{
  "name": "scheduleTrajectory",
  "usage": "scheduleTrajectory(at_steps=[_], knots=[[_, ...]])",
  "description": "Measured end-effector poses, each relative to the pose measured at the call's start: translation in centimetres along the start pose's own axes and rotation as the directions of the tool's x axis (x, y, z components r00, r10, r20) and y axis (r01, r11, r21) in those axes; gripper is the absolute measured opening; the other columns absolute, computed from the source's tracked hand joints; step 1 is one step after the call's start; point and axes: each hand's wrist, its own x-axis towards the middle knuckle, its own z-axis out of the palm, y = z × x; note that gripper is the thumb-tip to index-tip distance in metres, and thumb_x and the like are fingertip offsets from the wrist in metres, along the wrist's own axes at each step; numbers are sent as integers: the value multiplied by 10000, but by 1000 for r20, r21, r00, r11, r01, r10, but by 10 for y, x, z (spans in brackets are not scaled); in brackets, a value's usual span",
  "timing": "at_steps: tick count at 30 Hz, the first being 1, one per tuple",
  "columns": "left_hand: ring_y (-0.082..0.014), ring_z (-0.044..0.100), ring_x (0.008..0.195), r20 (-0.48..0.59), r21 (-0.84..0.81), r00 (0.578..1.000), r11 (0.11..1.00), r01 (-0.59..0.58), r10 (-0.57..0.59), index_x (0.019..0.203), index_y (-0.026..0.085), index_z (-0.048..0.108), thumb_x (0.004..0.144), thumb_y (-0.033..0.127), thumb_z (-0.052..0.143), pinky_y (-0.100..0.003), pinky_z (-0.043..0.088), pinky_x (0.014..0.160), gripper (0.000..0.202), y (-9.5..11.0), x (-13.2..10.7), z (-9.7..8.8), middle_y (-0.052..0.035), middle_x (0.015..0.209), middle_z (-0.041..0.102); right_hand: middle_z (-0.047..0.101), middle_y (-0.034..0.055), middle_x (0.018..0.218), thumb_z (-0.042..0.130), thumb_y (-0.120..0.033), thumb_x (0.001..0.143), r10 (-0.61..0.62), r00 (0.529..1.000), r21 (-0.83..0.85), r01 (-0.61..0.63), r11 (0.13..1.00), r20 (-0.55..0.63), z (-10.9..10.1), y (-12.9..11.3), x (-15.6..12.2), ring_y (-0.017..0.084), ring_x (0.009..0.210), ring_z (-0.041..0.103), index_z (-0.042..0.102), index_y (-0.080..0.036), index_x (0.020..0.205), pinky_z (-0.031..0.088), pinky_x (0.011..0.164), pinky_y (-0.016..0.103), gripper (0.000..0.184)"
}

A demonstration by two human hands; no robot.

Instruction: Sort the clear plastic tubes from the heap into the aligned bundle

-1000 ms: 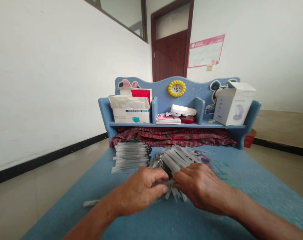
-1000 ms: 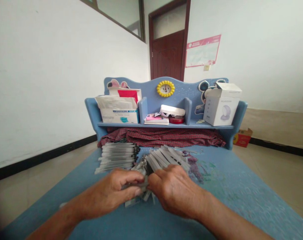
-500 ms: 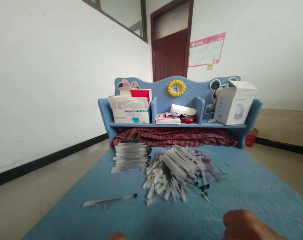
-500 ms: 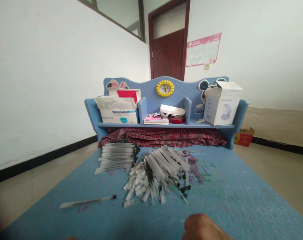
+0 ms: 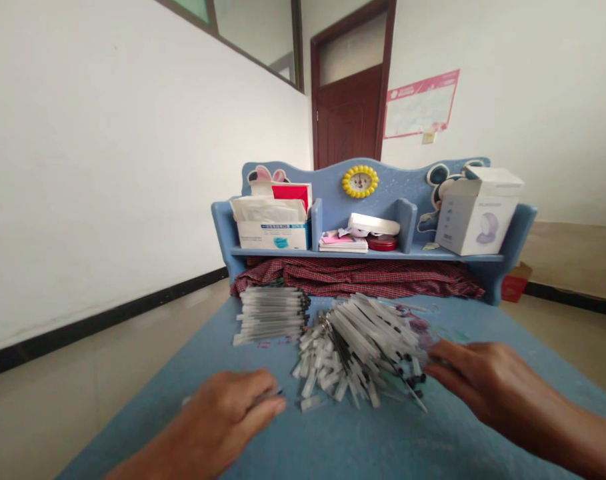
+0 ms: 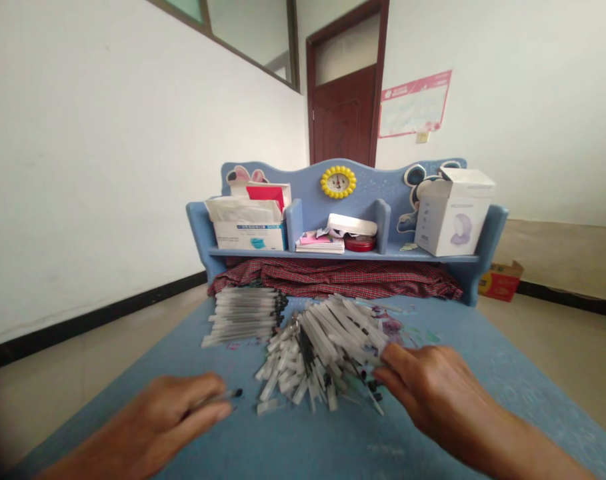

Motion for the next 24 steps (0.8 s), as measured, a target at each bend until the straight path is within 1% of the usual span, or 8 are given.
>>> scheduleTrajectory(at_steps=[2, 3, 5, 7, 10, 15, 20, 24], knots=[[-139, 562, 654, -29, 77, 999, 997, -30, 32, 698, 189, 581, 869, 345, 452, -209, 350, 606, 266, 46, 40, -15, 13, 667, 601, 642, 23, 566, 411, -385, 916, 156, 988, -148, -152, 977, 19, 14, -1, 30, 166, 505, 623, 608, -210, 774, 332, 473, 260, 299], [-146, 568, 668, -50, 112, 998, 993, -29, 35, 719, 185, 580, 869, 329, 456, -214, 354, 607, 242, 58, 54, -15, 7, 677, 604, 658, 39, 583, 412, -382, 909, 216, 976, -205, -205, 957, 32, 20, -2, 44, 186, 538, 641, 616, -208, 785, 332, 484, 262, 296], [-166, 585, 715, -84, 184, 994, 981, -52, 69, 758, 184, 586, 855, 311, 491, -229, 364, 629, 186, 66, 75, -5, -7, 721, 617, 693, 73, 653, 398, -362, 904, 273, 959, -272, -244, 931, 77, 31, -6, 69, 217, 624, 670, 631, -203, 790, 347, 510, 261, 304], [-185, 596, 756, -87, 239, 993, 969, -61, 84, 789, 189, 604, 835, 309, 531, -238, 375, 642, 147, 61, 87, 9, -20, 769, 626, 710, 103, 711, 383, -347, 900, 295, 948, -304, -247, 920, 121, 38, -9, 85, 240, 687, 682, 645, -196, 795, 370, 536, 267, 320], [-196, 604, 788, -81, 254, 993, 965, -64, 87, 855, 195, 635, 811, 317, 572, -243, 393, 652, 144, 51, 97, 23, -33, 839, 628, 717, 122, 748, 368, -341, 894, 315, 937, -310, -257, 915, 153, 46, -12, 94, 260, 729, 686, 658, -190, 814, 403, 571, 286, 337], [-176, 593, 798, -130, 153, 983, 982, -106, 126, 939, 187, 651, 792, 312, 597, -237, 409, 689, 200, 42, 100, 29, -31, 877, 616, 718, 118, 748, 363, -405, 894, 324, 929, -284, -266, 921, 180, 48, -13, 92, 283, 738, 685, 672, -207, 793, 426, 590, 316, 381], [-150, 571, 733, -124, 39, 990, 997, -60, 65, 826, 158, 672, 787, 278, 572, -216, 389, 646, 161, 28, 99, 12, -10, 765, 619, 713, 109, 729, 350, -487, 891, 345, 921, -268, -291, 918, 181, 50, -7, 87, 288, 731, 680, 671, -225, 789, 413, 583, 316, 428], [-123, 523, 616, 61, 44, 998, 999, 30, -33, 745, 141, 663, 774, 241, 542, -201, 339, 543, 159, 18, 86, -20, 18, 635, 576, 707, 89, 720, 340, -511, 886, 354, 920, -227, -313, 922, 169, 53, 3, 83, 269, 724, 672, 661, -244, 757, 376, 572, 299, 437]])
